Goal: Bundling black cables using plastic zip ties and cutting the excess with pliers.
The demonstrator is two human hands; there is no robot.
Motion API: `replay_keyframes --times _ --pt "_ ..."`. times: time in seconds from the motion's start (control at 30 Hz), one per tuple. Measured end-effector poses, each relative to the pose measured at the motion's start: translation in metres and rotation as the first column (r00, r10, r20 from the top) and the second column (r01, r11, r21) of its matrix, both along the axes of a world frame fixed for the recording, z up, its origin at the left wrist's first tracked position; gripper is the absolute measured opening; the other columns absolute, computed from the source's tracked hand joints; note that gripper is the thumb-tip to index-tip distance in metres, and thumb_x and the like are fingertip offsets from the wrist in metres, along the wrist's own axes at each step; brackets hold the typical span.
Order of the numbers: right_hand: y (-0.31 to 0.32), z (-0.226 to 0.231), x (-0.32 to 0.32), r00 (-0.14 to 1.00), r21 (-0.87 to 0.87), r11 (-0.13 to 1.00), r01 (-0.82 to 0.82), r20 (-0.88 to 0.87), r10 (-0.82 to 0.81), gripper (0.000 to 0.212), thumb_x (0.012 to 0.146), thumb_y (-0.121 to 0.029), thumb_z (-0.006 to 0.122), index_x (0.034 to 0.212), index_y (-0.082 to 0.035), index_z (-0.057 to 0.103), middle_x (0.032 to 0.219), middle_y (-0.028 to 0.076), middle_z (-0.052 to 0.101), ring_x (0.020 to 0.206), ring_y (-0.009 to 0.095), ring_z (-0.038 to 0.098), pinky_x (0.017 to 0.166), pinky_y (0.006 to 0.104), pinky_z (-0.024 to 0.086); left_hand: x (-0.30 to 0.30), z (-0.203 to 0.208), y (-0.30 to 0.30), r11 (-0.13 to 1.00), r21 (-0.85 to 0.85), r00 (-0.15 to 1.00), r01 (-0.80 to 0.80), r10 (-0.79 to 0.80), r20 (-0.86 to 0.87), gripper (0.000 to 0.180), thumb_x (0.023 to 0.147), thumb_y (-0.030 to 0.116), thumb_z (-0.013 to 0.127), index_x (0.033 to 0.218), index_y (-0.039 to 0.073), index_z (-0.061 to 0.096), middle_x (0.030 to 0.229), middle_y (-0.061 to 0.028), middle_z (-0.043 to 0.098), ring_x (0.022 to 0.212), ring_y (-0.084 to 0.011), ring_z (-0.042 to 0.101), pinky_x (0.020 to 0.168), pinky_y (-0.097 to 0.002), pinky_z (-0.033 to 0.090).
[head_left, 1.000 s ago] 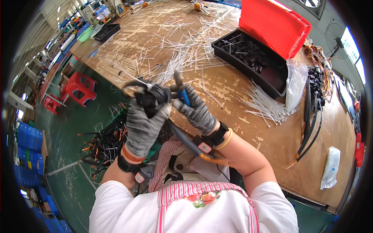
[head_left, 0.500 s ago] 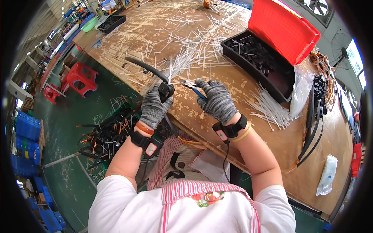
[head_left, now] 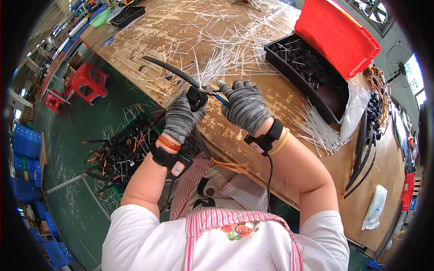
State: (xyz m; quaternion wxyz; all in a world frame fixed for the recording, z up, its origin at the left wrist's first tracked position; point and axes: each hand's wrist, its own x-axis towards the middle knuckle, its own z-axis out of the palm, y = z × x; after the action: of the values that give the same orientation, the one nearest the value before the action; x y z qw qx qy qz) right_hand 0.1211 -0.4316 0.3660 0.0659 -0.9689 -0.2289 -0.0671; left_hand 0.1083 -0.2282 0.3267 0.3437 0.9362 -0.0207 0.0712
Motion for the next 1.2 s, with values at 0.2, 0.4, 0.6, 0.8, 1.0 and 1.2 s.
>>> replay_keyframes --times 0.2,0.4,0.6,0.8,1.0,1.2 --pt "0.010 0.021 0.018 0.989 -0.092 0.992 -0.091 -0.124 0.079 0.049 0.084 -0.030 0.062 0.131 -0.015 0.056 0.111 0.015 0.065 0.101 0.031 0.064 0.086 0.0454 0.049 0.007 -0.017 0.007 1.000 0.023 1.000 -0.008 0.008 -0.017 0.040 0.076 0.024 0.077 0.108 0.004 0.063 0.095 -0.0130 0.070 0.088 -0.0278 0.068 0.080 -0.0377 0.054" --pt "-0.007 0.012 0.044 0.851 0.069 0.997 -0.024 -0.522 0.056 0.032 0.088 -0.031 0.056 0.109 -0.009 0.066 0.093 0.013 0.070 0.085 0.033 0.067 0.077 0.0441 0.053 0.019 -0.029 0.007 0.993 -0.119 1.000 0.015 -0.017 -0.019 0.040 0.076 0.024 0.077 0.107 0.004 0.063 0.093 -0.0125 0.070 0.088 -0.0266 0.069 0.080 -0.0379 0.054" --pt "-0.013 -0.010 0.048 0.979 -0.125 0.989 0.077 -0.181 -0.099 0.033 0.089 -0.036 0.056 0.109 -0.012 0.065 0.095 0.013 0.069 0.089 0.033 0.067 0.076 0.0450 0.052 -0.002 -0.018 0.007 1.000 -0.019 0.989 -0.016 0.018 0.148 0.039 0.076 0.028 0.078 0.103 0.004 0.062 0.093 -0.0140 0.068 0.085 -0.0300 0.067 0.076 -0.0395 0.053" --pt "-0.014 -0.040 0.035 0.999 -0.167 0.986 0.031 -0.012 -0.034 0.056 0.086 -0.045 0.058 0.130 -0.011 0.054 0.127 0.013 0.057 0.122 0.032 0.050 0.102 0.0458 0.038 -0.010 -0.026 0.005 1.000 -0.009 0.935 0.021 -0.016 0.356 0.038 0.076 0.031 0.077 0.099 0.006 0.061 0.088 -0.0138 0.066 0.084 -0.0339 0.064 0.076 -0.0415 0.051" --pt "-0.020 0.013 -0.004 0.871 0.291 0.911 -0.292 0.474 0.128 0.054 0.089 -0.026 0.052 0.139 -0.007 0.045 0.142 0.016 0.047 0.133 0.035 0.041 0.113 0.0459 0.029 -0.038 0.015 0.011 0.958 0.280 0.810 0.059 -0.210 0.548 0.054 0.071 0.029 0.076 0.116 0.003 0.059 0.096 -0.0129 0.057 0.094 -0.0319 0.057 0.088 -0.0477 0.043" --pt "-0.022 0.064 -0.058 0.693 -0.228 0.894 -0.386 0.568 0.444 0.046 0.086 -0.025 0.050 0.128 -0.008 0.052 0.133 0.012 0.055 0.131 0.026 0.045 0.115 0.0436 0.025 -0.051 0.089 -0.012 0.662 0.744 0.548 0.087 -0.656 0.519 0.039 0.073 0.028 0.071 0.106 0.007 0.063 0.091 -0.0048 0.062 0.093 -0.0241 0.061 0.097 -0.0472 0.042"
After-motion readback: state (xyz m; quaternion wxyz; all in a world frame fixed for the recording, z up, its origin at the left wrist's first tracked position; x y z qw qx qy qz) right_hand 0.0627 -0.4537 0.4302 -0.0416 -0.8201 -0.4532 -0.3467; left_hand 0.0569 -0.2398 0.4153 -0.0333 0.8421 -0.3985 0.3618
